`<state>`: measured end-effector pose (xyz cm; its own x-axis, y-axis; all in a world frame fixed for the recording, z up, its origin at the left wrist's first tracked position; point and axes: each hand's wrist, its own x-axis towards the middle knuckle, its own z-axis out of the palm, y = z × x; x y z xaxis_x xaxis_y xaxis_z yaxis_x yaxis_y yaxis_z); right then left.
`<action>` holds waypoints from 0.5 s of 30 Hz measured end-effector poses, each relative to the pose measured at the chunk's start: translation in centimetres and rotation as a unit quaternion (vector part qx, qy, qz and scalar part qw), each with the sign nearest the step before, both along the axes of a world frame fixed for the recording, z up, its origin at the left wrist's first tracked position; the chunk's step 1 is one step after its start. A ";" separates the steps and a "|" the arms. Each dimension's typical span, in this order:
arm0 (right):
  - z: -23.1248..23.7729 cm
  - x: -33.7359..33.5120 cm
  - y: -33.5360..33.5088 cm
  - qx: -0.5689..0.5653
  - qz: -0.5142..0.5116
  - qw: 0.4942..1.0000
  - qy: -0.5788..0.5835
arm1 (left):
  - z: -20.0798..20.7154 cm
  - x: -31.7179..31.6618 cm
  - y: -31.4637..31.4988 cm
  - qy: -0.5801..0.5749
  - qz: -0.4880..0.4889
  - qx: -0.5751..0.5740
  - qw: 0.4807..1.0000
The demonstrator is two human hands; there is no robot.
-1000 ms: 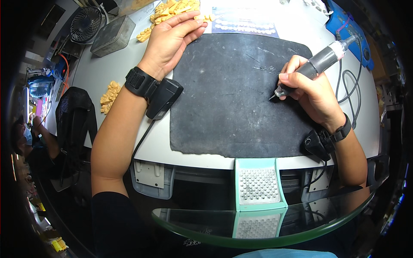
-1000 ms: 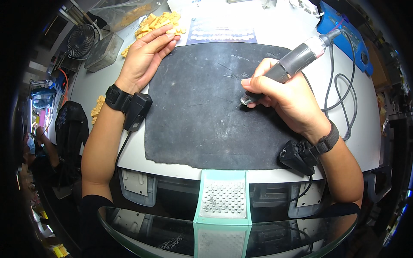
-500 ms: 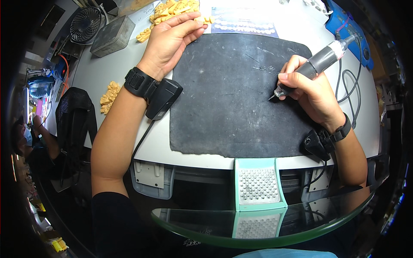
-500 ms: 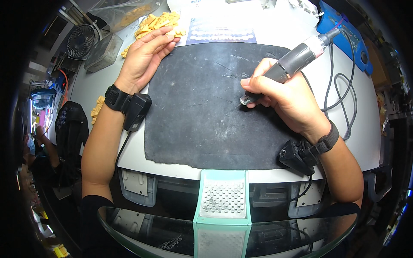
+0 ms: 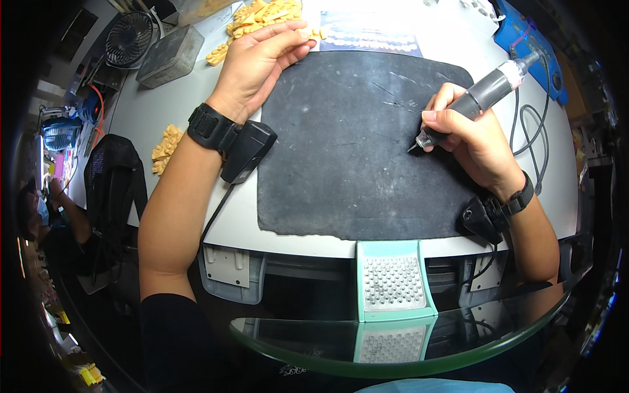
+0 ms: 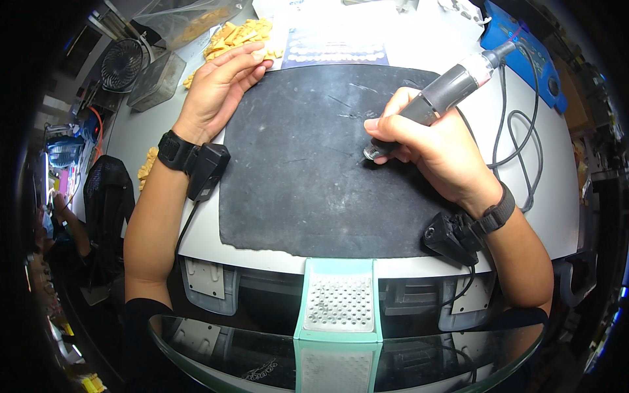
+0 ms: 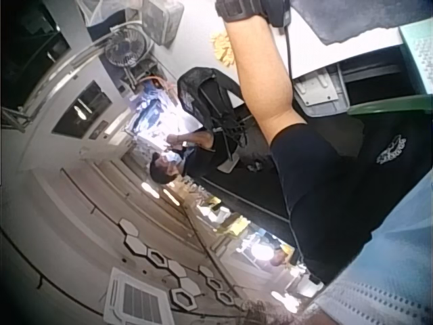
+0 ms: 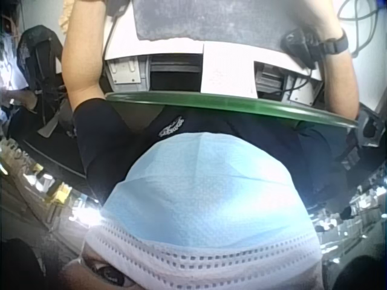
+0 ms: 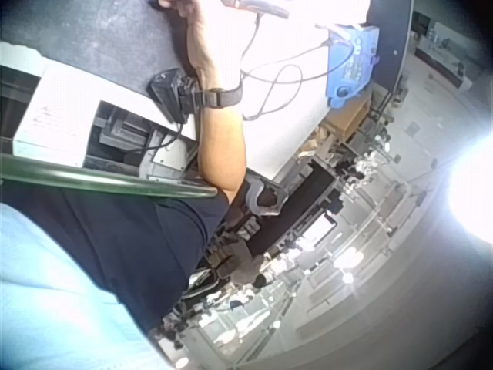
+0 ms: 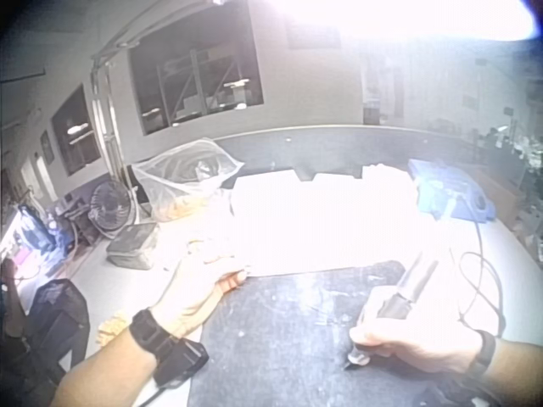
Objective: The recorder uses a high-speed rotary dental tool to shape and refine a plaster dental model.
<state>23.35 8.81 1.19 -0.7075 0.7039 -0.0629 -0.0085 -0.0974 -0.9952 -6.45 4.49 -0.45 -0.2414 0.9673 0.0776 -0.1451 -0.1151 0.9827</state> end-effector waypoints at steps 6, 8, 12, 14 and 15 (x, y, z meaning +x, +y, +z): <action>-0.1 -0.1 0.0 -0.008 -0.004 1.000 0.003 | -0.1 -0.1 0.1 -0.009 -0.004 0.010 1.000; -0.2 -0.1 0.0 -0.011 -0.004 1.000 0.005 | -0.1 -0.2 0.0 -0.001 -0.014 0.012 1.000; -0.1 -0.2 -0.1 -0.015 -0.015 1.000 0.002 | -0.2 -0.2 0.2 -0.006 -0.007 0.002 1.000; -0.2 -0.2 0.0 -0.012 -0.015 1.000 0.001 | -0.2 -0.4 0.2 -0.014 -0.004 0.005 1.000; -0.2 -0.1 0.0 -0.010 -0.014 1.000 -0.001 | -0.2 -0.3 0.2 -0.014 -0.004 0.006 1.000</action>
